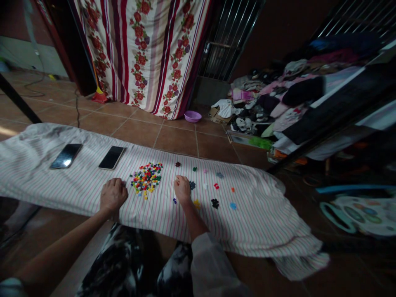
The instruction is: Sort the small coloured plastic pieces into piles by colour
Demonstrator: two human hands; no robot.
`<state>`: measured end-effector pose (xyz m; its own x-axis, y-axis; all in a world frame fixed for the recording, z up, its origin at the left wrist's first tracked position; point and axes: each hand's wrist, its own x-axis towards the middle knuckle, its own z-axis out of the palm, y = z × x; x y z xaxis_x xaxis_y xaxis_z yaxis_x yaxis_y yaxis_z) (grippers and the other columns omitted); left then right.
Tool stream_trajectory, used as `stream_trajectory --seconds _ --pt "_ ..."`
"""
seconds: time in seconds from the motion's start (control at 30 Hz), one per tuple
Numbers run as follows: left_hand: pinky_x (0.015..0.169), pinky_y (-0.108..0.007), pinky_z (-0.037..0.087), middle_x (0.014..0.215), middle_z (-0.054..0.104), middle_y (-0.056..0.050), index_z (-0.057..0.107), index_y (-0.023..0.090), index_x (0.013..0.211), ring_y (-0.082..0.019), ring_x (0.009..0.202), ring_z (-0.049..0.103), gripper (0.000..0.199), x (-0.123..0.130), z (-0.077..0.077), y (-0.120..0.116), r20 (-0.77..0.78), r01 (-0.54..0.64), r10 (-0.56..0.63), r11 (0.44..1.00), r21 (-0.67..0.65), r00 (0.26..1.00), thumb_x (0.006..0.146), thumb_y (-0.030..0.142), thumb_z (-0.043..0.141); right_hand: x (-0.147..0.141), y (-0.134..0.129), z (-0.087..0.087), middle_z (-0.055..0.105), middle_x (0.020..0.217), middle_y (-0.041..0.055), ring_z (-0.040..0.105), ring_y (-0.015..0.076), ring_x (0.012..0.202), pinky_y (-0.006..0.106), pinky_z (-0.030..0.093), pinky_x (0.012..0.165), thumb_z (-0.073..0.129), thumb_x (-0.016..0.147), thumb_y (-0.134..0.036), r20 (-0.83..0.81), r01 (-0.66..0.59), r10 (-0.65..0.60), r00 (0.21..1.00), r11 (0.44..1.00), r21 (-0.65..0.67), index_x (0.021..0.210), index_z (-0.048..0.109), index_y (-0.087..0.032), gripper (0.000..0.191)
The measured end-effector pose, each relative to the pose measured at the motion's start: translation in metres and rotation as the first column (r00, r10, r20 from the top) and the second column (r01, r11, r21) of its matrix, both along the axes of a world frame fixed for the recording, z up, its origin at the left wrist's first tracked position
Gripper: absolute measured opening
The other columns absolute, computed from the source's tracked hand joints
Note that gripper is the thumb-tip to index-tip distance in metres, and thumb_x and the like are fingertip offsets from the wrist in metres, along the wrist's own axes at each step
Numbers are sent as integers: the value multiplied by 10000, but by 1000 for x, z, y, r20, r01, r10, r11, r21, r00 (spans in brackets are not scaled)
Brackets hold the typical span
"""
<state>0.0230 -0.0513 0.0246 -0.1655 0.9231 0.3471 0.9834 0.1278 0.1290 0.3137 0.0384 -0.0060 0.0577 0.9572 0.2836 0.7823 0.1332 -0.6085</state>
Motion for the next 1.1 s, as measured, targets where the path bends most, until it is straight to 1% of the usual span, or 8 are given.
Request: stream_trajectory --seconds 0.13,0.33,0.43,0.67,0.8,0.97,1.1 --pt "816 -396 396 899 617 -117 557 173 875 -282 932 557 109 -1 -2 0 -9 2 -2 1000 15 1000 826 229 478 1 -2 4 703 973 86 648 186 907 308 502 882 516 778 -97 27 -5 6 1000 999 -35 1004 723 -171 316" --pt "818 -394 397 894 615 -112 554 176 869 -284 932 559 103 -1 -1 0 -14 -5 5 1000 8 1000 824 228 476 -1 -6 12 699 1018 106 637 193 989 298 477 927 499 765 -49 86 -2 8 996 997 -71 1050 717 -154 373" --pt "820 -393 394 901 613 -114 555 173 874 -285 936 554 108 0 0 -1 -15 -6 6 1000 5 1000 826 228 476 -2 -7 14 694 1030 110 639 195 970 305 479 926 497 760 -49 79 9 -3 997 997 -74 1059 717 -155 387" --pt "814 -399 387 905 609 -129 568 162 896 -284 939 549 138 -1 -1 0 8 5 -6 1000 7 1000 833 228 464 -3 -10 12 697 985 88 637 185 889 314 494 888 490 736 -42 8 30 -30 1000 1000 -7 1010 720 -186 385" --pt "822 -406 386 911 608 -132 571 164 900 -287 944 547 141 -1 -2 -1 19 10 -10 1000 18 1000 826 224 467 -1 -14 15 694 985 100 643 193 927 321 496 909 470 755 -49 -12 23 -23 1000 1000 -19 1002 714 -170 367" --pt "829 -404 385 916 608 -131 574 160 896 -286 944 546 146 -1 -2 -1 28 11 -11 1000 15 1000 829 221 460 4 -18 23 675 1063 93 669 149 844 296 514 896 477 763 -39 -78 7 -14 997 996 -84 1031 695 -166 368" --pt "833 -413 382 915 609 -134 578 163 903 -291 943 543 157 -2 -3 -1 30 13 -14 1000 22 999 832 225 453 7 -22 31 678 1059 80 670 143 832 298 516 907 482 773 -48 -75 -19 13 997 997 -77 996 702 -181 340"
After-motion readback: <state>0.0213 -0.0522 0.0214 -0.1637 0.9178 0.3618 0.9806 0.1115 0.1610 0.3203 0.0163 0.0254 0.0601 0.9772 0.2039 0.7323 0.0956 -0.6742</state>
